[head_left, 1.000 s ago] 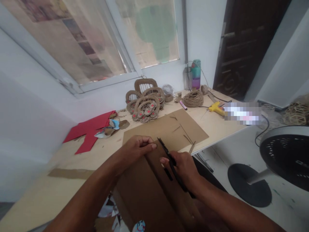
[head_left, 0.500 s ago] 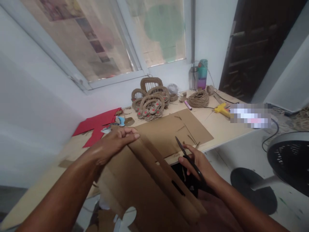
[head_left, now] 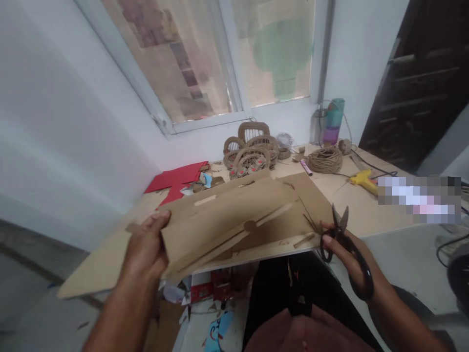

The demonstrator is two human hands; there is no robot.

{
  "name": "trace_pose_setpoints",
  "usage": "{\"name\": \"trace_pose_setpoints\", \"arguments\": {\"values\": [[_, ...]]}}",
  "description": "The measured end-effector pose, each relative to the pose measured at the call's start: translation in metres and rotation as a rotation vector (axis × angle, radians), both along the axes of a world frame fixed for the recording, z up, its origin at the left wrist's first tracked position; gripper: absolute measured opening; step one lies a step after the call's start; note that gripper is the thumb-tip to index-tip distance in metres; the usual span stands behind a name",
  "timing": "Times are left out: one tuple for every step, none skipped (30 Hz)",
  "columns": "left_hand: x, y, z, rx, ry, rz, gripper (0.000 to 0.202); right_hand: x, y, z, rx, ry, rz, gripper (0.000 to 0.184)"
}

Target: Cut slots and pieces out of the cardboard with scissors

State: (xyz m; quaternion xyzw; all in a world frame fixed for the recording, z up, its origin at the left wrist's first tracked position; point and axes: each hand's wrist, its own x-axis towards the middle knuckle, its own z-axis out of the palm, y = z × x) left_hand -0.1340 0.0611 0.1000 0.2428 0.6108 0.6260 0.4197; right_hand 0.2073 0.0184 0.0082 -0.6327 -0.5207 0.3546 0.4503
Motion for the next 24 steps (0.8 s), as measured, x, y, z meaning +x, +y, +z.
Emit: {"name": "trace_pose_setpoints", "arguments": {"values": [[0.009, -0.007, -0.015, 0.018, -0.032, 0.055, 0.015, 0.000, -0.002, -0.001, 0.001, -0.028, 0.038, 0.050], [0.019, -0.015, -0.030, 0.016, -0.075, 0.074, 0.016, 0.000, -0.004, -0.003, 0.003, -0.062, 0.077, 0.048], [0.030, -0.023, -0.044, 0.015, -0.119, 0.078, 0.015, -0.001, -0.007, -0.004, 0.003, -0.097, 0.119, 0.046], [0.042, -0.031, -0.058, 0.020, -0.160, 0.076, 0.016, -0.002, -0.011, -0.005, 0.003, -0.127, 0.156, 0.044], [0.054, -0.039, -0.070, 0.017, -0.201, 0.066, 0.017, -0.004, -0.016, -0.006, 0.003, -0.149, 0.181, 0.043], [0.065, -0.047, -0.080, 0.009, -0.235, 0.066, 0.019, -0.007, -0.021, -0.007, -0.001, -0.165, 0.198, 0.042], [0.076, -0.054, -0.089, -0.001, -0.267, 0.071, 0.021, -0.009, -0.026, -0.007, -0.010, -0.171, 0.207, 0.042], [0.085, -0.061, -0.096, -0.014, -0.301, 0.067, 0.024, -0.011, -0.031, -0.008, -0.018, -0.169, 0.213, 0.042], [0.093, -0.066, -0.102, -0.029, -0.318, 0.051, 0.027, -0.014, -0.036, -0.008, -0.032, -0.155, 0.221, 0.042], [0.100, -0.071, -0.106, -0.034, -0.329, 0.019, 0.030, -0.017, -0.041, -0.009, -0.049, -0.132, 0.217, 0.042], [0.106, -0.074, -0.110, -0.044, -0.328, -0.004, 0.033, -0.019, -0.046, -0.011, -0.074, -0.100, 0.216, 0.042], [0.110, -0.076, -0.114, -0.057, -0.316, -0.023, 0.034, -0.022, -0.051, -0.013, -0.100, -0.059, 0.212, 0.041], [0.114, -0.077, -0.118, -0.073, -0.298, -0.034, 0.035, -0.024, -0.054, -0.017, -0.121, -0.016, 0.207, 0.040], [0.116, -0.078, -0.122, -0.095, -0.273, -0.031, 0.036, -0.026, -0.058, -0.021, -0.135, 0.020, 0.202, 0.039], [0.116, -0.079, -0.126, -0.112, -0.243, -0.025, 0.036, -0.028, -0.061, -0.026, -0.140, 0.048, 0.196, 0.038], [0.116, -0.081, -0.130, -0.118, -0.201, -0.013, 0.036, -0.031, -0.064, -0.030, -0.138, 0.068, 0.193, 0.037], [0.113, -0.085, -0.133, -0.112, -0.138, 0.007, 0.037, -0.033, -0.066, -0.035, -0.131, 0.086, 0.191, 0.036], [0.110, -0.089, -0.136, -0.097, -0.050, 0.042, 0.040, -0.036, -0.068, -0.039, -0.124, 0.106, 0.181, 0.035], [0.106, -0.095, -0.137, -0.078, 0.061, 0.085, 0.042, -0.038, -0.070, -0.042, -0.125, 0.133, 0.178, 0.035], [0.102, -0.102, -0.136, -0.064, 0.196, 0.128, 0.043, -0.041, -0.072, -0.044, -0.130, 0.159, 0.179, 0.035], [0.099, -0.110, -0.135, -0.067, 0.317, 0.149, 0.042, -0.044, -0.073, -0.045, -0.131, 0.174, 0.188, 0.035], [0.099, -0.117, -0.132, -0.091, 0.397, 0.123, 0.037, -0.047, -0.074, -0.044, -0.126, 0.175, 0.203, 0.035], [0.100, -0.123, -0.129, -0.117, 0.426, 0.039, 0.032, -0.049, -0.074, -0.043, -0.117, 0.160, 0.226, 0.034], [0.104, -0.128, -0.126, -0.150, 0.394, -0.083, 0.030, -0.051, -0.075, -0.041, -0.108, 0.131, 0.258, 0.035]]}}
